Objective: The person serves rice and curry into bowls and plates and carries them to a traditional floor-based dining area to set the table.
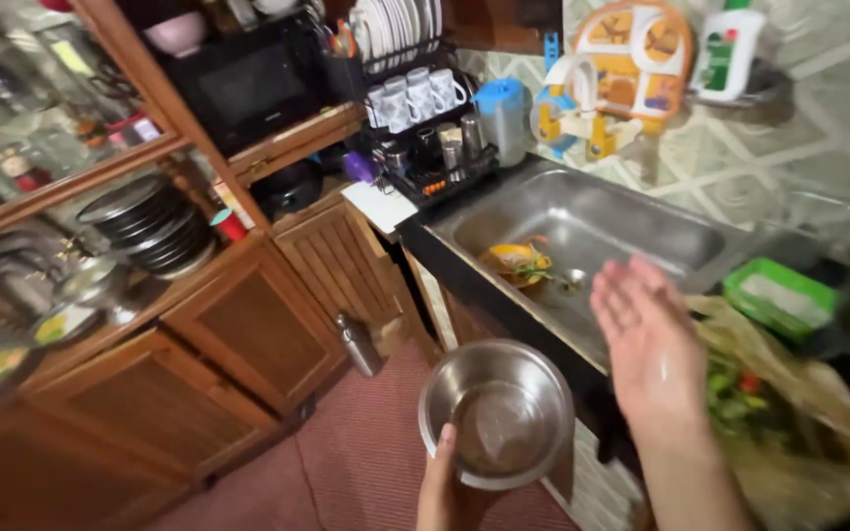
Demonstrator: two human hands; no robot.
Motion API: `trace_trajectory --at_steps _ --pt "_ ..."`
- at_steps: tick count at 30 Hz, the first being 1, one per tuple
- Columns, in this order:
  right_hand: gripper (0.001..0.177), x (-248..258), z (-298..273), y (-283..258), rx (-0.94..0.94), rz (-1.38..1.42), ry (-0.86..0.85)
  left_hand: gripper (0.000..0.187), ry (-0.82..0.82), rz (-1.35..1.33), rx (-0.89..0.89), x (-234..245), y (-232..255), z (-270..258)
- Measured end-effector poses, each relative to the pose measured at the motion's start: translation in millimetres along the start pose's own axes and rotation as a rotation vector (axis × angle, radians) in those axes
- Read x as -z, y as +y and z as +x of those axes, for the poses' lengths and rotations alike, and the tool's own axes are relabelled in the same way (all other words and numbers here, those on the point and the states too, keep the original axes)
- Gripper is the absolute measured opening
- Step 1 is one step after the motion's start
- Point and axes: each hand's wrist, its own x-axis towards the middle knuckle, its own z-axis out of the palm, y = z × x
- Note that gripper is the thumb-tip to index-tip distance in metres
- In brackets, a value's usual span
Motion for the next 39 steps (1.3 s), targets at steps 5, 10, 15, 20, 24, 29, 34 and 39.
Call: trace_trajectory --at_steps 5,10,15,20,24,29,34,39 --pt "0.052 -75 131 44 0.141 0.096 -0.013 0.076 -0.079 -0.006 0.032 5 71 133" --pt "0.041 -87 242 117 0.196 0.054 0.111 0.074 -0.133 0.083 0.12 -3 128 253" --pt "0.041 -55 352 165 0.376 -0.249 0.285 0.072 -0.359 0.151 0.182 22 166 379" --pt "0.058 36 483 166 0.613 -1.16 0.623 0.066 -0.252 0.258 0.307 -14 225 459" --pt "0.082 61 540 154 0.235 -1.885 0.791 0.072 -0.411 0.218 0.373 -17 228 526" --pt "0.08 40 536 155 -0.002 -1.793 0.806 0.075 -0.429 0.271 0.374 -44 221 574" --pt "0.051 90 549 206 0.04 -0.254 0.664 0.074 -0.318 0.395 0.363 -58 220 608" --pt "0.03 198 554 328 -0.1 -0.424 0.511 0.075 -0.266 0.471 0.365 -38 205 645"
